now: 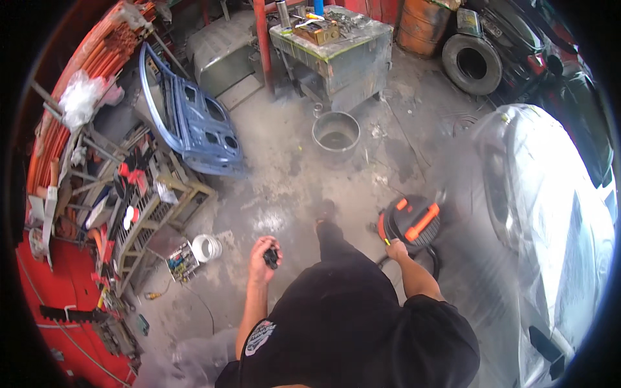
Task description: The person removes yellow tape from a maroon car trunk, retrieves a small black component from a box, and uses a screwdriver to install it into the trunk lid. The person then wipes the trunk area with a white cloth.
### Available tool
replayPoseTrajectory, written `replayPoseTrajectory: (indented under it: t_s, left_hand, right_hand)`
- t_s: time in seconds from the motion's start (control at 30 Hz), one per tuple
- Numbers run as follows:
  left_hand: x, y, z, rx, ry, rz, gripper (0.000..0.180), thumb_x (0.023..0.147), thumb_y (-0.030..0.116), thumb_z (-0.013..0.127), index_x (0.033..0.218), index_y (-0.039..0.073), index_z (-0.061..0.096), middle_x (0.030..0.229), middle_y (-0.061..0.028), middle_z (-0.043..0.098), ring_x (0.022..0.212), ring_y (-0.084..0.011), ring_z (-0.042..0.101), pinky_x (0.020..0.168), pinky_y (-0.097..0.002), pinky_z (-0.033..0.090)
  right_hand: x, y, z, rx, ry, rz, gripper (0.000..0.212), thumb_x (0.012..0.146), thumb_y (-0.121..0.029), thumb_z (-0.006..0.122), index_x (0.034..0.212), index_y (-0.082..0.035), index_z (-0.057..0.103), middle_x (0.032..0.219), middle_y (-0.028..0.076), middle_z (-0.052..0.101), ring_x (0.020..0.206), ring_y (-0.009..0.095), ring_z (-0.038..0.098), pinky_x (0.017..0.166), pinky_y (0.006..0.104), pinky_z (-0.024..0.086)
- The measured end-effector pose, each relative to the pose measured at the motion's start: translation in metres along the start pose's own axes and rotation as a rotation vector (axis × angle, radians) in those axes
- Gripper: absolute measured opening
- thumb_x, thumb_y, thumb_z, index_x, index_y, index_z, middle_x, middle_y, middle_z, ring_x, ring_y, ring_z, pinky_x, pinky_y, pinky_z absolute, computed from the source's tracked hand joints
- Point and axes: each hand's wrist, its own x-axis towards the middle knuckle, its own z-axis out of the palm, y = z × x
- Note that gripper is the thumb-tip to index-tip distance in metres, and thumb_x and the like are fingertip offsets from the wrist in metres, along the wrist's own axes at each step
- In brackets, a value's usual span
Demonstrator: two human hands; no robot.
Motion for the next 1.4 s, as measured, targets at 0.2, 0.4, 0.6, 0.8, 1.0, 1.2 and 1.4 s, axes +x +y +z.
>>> replayPoseTrajectory:
  t_s: [0.2,0.4,0.6,0.8,1.0,1.2,1.4]
  left_hand:
    - [0.157,0.061,0.012,0.095,0.065,-0.187,0.015,0.092,0.017,0.06,0.103,0.007,0.057,0.082,-0.0081,0.062,0.063,-0.0201,0.061,0.048,-0.0312,0.047]
    - [0.302,0.145,0.015,0.134,0.162,-0.107,0.016,0.091,0.017,0.06,0.101,0.006,0.057,0.081,-0.0081,0.061,0.056,-0.0209,0.059,0.044,-0.0311,0.047]
    - [0.472,0.18,-0.004,0.195,0.217,-0.274,0.016,0.09,0.017,0.059,0.1,0.006,0.058,0.077,-0.0088,0.06,0.054,-0.0224,0.059,0.043,-0.032,0.047]
    - [0.691,0.241,-0.018,0.518,0.187,-0.467,0.011,0.088,0.014,0.056,0.097,0.007,0.059,0.074,-0.0086,0.061,0.054,-0.0221,0.06,0.042,-0.0317,0.047]
    - [0.853,0.345,0.005,0.681,0.191,-0.585,0.006,0.087,0.008,0.054,0.09,0.009,0.059,0.068,-0.0067,0.061,0.045,-0.0191,0.059,0.035,-0.03,0.046]
    - [0.956,0.386,0.082,0.836,-0.023,-0.488,0.007,0.086,0.009,0.056,0.09,0.006,0.061,0.07,-0.0056,0.058,0.049,-0.0155,0.056,0.038,-0.0284,0.044]
    - [1.007,0.397,0.269,0.864,-0.494,-0.261,0.009,0.094,0.01,0.061,0.089,0.003,0.061,0.072,-0.0035,0.059,0.05,-0.0103,0.052,0.044,-0.0251,0.039]
  right_hand:
    - [0.183,-0.182,-0.098,0.167,0.148,-0.423,0.03,0.091,-0.026,0.056,0.077,-0.002,0.067,0.069,0.016,0.068,0.066,0.03,0.069,0.06,0.0434,0.052]
    - [0.272,-0.396,-0.363,0.328,0.465,-0.551,0.031,0.092,-0.031,0.062,0.085,-0.001,0.065,0.07,0.019,0.063,0.062,0.032,0.061,0.061,0.0425,0.048]
    - [0.403,-0.433,-0.527,0.709,0.529,-0.39,0.023,0.09,-0.021,0.062,0.092,0.0,0.071,0.069,0.011,0.066,0.063,0.015,0.06,0.06,0.0353,0.048]
    - [0.523,-0.475,-0.674,0.652,0.691,-0.225,0.024,0.085,-0.017,0.064,0.101,-0.002,0.073,0.079,0.009,0.071,0.073,0.015,0.067,0.069,0.0316,0.053]
    - [0.656,-0.472,-0.712,0.325,0.584,-0.133,0.025,0.081,-0.018,0.066,0.1,-0.005,0.075,0.088,0.014,0.074,0.082,0.024,0.071,0.075,0.0358,0.054]
    - [0.71,-0.498,-0.717,0.478,0.287,-0.11,0.03,0.08,-0.025,0.068,0.103,-0.007,0.075,0.089,0.013,0.075,0.085,0.025,0.071,0.08,0.0366,0.054]
    - [0.722,-0.576,-0.724,0.253,0.323,-0.086,0.037,0.077,-0.025,0.071,0.112,-0.011,0.073,0.103,0.017,0.071,0.096,0.033,0.068,0.084,0.0401,0.054]
